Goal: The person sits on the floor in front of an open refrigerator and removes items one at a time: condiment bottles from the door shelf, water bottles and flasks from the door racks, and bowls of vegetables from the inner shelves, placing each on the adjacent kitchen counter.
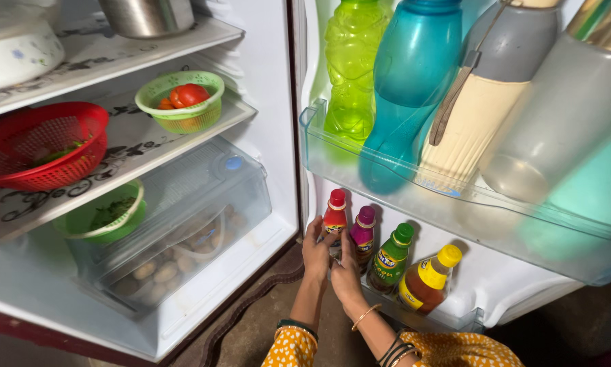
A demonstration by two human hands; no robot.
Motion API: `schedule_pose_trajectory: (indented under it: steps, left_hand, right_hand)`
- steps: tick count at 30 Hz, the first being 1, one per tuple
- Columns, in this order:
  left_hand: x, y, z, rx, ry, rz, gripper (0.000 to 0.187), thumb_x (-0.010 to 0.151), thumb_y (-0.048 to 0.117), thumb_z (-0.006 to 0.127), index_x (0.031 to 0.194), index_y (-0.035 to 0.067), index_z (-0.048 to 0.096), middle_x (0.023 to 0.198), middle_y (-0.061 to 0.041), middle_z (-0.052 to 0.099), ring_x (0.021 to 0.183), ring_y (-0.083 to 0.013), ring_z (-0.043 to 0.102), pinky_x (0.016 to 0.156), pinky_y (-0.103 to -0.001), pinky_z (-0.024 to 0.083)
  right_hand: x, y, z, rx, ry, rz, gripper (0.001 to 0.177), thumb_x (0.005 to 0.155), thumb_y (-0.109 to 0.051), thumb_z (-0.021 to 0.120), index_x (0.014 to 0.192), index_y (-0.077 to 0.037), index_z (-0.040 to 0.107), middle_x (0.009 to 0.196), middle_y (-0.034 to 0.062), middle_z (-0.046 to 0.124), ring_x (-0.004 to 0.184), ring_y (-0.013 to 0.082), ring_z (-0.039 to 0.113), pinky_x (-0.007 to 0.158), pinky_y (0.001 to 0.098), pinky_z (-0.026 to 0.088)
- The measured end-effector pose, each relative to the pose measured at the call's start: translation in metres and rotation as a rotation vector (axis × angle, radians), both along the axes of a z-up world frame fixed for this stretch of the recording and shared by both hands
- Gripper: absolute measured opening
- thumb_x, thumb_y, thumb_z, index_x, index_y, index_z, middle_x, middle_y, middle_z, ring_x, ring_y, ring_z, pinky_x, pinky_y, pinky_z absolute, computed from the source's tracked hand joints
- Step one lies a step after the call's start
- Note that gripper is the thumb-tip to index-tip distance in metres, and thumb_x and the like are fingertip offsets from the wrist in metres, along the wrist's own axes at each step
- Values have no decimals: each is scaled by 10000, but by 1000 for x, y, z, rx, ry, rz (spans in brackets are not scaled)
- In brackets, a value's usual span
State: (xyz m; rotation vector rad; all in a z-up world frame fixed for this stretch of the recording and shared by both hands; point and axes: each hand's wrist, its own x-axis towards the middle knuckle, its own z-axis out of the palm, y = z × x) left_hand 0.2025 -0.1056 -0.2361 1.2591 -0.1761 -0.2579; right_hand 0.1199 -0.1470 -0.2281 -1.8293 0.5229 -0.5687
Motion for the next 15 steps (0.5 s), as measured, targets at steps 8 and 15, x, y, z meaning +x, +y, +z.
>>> schedule_pose_trajectory:
  steps: [8, 15]
  left_hand:
    - [28, -30, -6, 13, -68, -57, 604, 807, 19, 764, 1375, 59, 564, 1230, -146, 699, 1094, -218, 675, 934, -340, 564]
    - [20, -28, 19, 253, -124, 32, 581, 791, 130, 845, 1323, 85, 613, 1131, -107, 758, 1002, -197, 726, 889, -329, 572]
  right_hand:
    - [3, -8, -14, -14, -14, 27, 772, 915, -13, 540, 1600, -63, 186, 1647, 184, 290, 1530, 290, 277, 1219, 376, 245]
    - [9, -12, -8, -117, -37, 38, 819, 890, 26, 526, 1611, -43, 141, 1658, 216, 260, 1541, 322, 263, 1232, 380, 224]
